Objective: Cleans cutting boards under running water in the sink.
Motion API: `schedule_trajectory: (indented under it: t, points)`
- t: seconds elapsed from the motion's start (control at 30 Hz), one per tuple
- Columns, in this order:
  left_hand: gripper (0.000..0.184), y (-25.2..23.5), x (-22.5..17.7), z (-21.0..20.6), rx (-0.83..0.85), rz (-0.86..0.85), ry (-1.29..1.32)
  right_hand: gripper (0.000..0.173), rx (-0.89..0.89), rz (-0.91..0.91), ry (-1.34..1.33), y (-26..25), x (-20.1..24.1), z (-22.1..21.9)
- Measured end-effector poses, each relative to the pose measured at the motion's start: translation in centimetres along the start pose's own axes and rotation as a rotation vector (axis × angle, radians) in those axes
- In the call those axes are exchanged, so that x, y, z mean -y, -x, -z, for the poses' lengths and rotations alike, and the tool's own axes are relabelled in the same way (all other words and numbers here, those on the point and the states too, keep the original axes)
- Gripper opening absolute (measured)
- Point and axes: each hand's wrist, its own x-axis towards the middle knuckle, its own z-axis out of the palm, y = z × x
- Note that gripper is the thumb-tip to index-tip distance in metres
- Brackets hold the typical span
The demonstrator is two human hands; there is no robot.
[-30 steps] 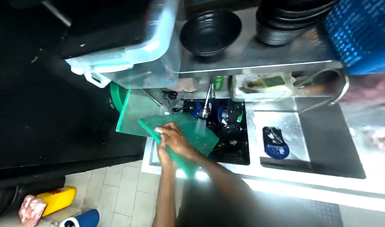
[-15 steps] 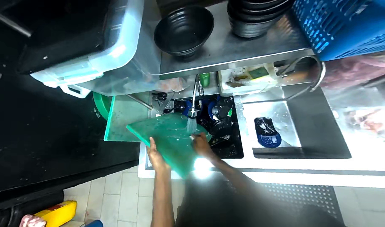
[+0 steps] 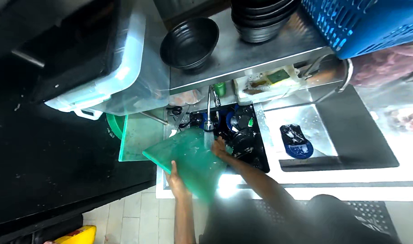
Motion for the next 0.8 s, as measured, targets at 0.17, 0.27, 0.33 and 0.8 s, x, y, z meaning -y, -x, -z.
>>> schedule_trajectory:
  t: [0.17, 0.27, 0.33, 0.8]
  points:
    - [0.041, -1.3, -1.3, -0.3, 0.030, 0.025, -0.011, 0.037, -0.025, 0.392, -0.310, 12.0, 8.6, 1.5]
    - [0.038, -2.4, -2.7, -1.7, 0.042, 0.034, -0.016, 0.039, -0.078, 0.508, -0.307, 17.1, 10.4, 2.3]
    - [0.037, -2.9, -3.2, -2.3, 0.039, 0.032, -0.039, 0.038, -0.122, 0.517, -0.342, 17.0, 7.9, 2.3]
    - [0.037, -2.8, -3.3, -2.9, 0.057, 0.025, -0.019, 0.036, -0.061, 0.364, -0.268, 14.0, 2.8, 5.9]
